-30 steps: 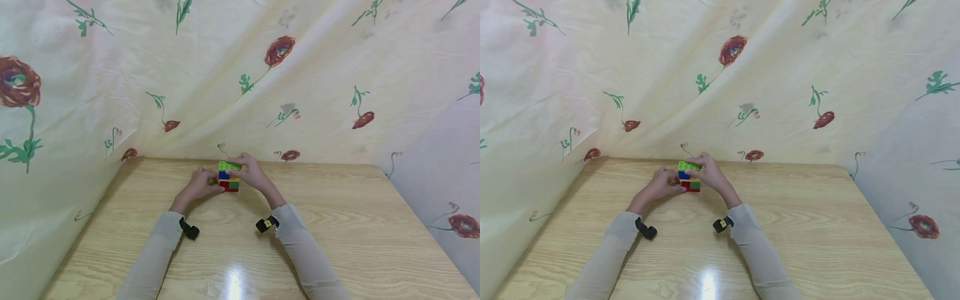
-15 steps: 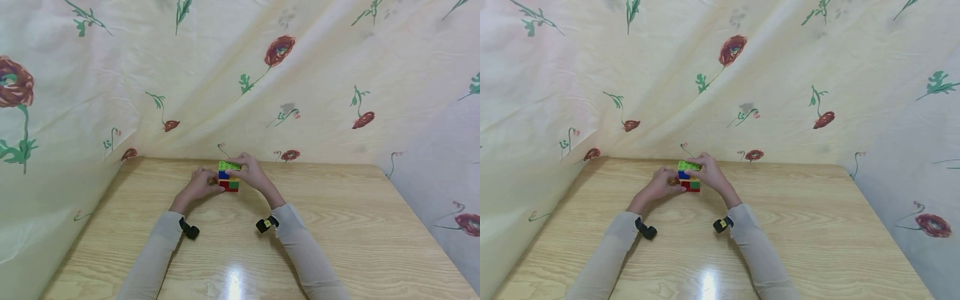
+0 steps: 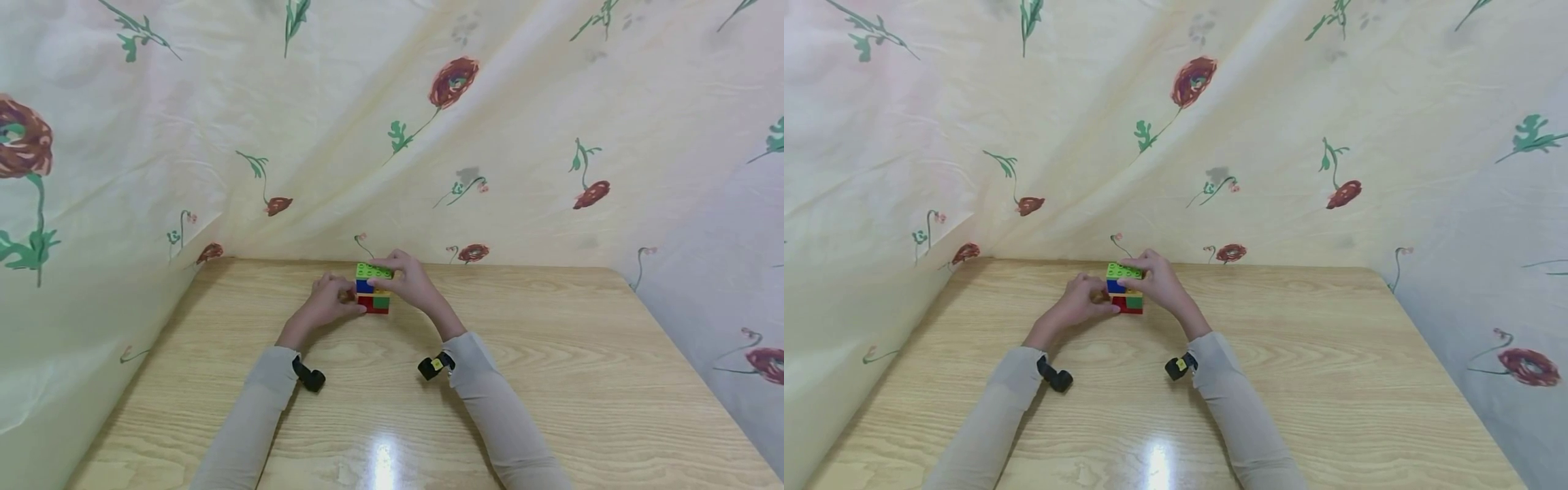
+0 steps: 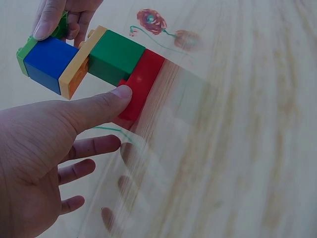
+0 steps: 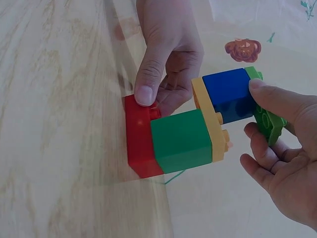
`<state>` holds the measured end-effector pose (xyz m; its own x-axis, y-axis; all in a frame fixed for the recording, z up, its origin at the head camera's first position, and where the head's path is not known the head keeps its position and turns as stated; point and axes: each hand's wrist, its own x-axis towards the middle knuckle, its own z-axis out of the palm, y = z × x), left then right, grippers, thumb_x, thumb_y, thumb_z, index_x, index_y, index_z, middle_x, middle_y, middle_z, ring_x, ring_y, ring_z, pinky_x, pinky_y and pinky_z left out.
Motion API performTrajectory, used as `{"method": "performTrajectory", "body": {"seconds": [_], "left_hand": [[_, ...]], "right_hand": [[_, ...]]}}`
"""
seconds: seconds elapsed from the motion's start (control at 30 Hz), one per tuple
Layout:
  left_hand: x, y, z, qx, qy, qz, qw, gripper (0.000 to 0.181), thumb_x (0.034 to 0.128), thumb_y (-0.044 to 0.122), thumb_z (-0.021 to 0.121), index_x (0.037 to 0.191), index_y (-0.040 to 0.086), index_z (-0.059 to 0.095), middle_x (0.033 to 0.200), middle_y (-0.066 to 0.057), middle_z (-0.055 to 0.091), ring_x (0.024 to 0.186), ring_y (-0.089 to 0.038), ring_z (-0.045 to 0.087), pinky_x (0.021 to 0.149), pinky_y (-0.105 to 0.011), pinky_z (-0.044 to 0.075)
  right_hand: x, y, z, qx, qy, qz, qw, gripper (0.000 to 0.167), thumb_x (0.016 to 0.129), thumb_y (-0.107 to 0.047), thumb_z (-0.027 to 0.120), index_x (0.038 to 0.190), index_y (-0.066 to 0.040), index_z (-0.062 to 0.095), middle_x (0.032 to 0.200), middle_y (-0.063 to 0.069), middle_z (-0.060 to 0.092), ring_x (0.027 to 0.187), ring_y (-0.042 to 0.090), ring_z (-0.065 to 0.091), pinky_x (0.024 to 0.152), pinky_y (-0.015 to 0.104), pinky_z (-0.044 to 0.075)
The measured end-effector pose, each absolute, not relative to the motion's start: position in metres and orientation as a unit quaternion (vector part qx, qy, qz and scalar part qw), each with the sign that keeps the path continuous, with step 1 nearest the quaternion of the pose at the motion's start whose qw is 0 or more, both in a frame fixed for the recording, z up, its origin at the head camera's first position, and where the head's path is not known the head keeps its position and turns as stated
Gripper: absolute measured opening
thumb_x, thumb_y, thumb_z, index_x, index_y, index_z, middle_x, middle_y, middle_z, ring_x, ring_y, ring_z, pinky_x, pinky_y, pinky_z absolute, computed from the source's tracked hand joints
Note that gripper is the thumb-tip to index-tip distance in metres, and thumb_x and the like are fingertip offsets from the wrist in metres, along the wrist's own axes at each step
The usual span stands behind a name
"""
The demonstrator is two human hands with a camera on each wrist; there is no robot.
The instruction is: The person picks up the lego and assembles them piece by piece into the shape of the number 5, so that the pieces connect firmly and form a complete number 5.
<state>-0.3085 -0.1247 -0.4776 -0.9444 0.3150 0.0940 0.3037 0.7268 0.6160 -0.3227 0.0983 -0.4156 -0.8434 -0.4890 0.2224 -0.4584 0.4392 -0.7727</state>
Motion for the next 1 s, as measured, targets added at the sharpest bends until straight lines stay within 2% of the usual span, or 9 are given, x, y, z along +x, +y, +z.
{"method": "performTrajectory", "body": {"seconds": [0.43, 0.83, 1.0], "left_hand": [[-0.3073, -0.1259, -0.4779, 0.176, 0.929, 0.326, 0.004, 0.024, 0.0883, 0.038, 0.080, 0.092, 0.016, 0.071, 0.100, -0.001, 0.070, 0.103, -0.024, 0.041, 0.096, -0.047, 0.027], [-0.3069, -0.1252, -0.4783, 0.177, 0.927, 0.331, 0.001, 0.024, 0.0878, 0.038, 0.081, 0.094, 0.016, 0.072, 0.098, 0.000, 0.069, 0.102, -0.023, 0.041, 0.096, -0.046, 0.026], [-0.3068, -0.1241, -0.4782, 0.175, 0.927, 0.332, -0.001, 0.025, 0.0872, 0.038, 0.081, 0.094, 0.016, 0.072, 0.096, 0.001, 0.068, 0.101, -0.023, 0.040, 0.095, -0.047, 0.026]], "right_hand": [[-0.3209, 0.0980, -0.4111, -0.276, 0.855, -0.438, 0.033, 0.044, 0.094, -0.023, 0.076, 0.135, -0.014, 0.067, 0.095, 0.009, 0.053, 0.083, 0.021, 0.042, 0.068, 0.029, 0.036], [-0.3223, 0.0967, -0.4125, -0.280, 0.852, -0.441, 0.033, 0.047, 0.093, -0.021, 0.076, 0.136, -0.006, 0.065, 0.097, 0.011, 0.053, 0.083, 0.021, 0.043, 0.068, 0.028, 0.037], [-0.3221, 0.0965, -0.4123, -0.280, 0.851, -0.444, 0.034, 0.045, 0.093, -0.020, 0.076, 0.135, -0.008, 0.066, 0.099, 0.012, 0.055, 0.084, 0.021, 0.044, 0.069, 0.029, 0.038]]}}
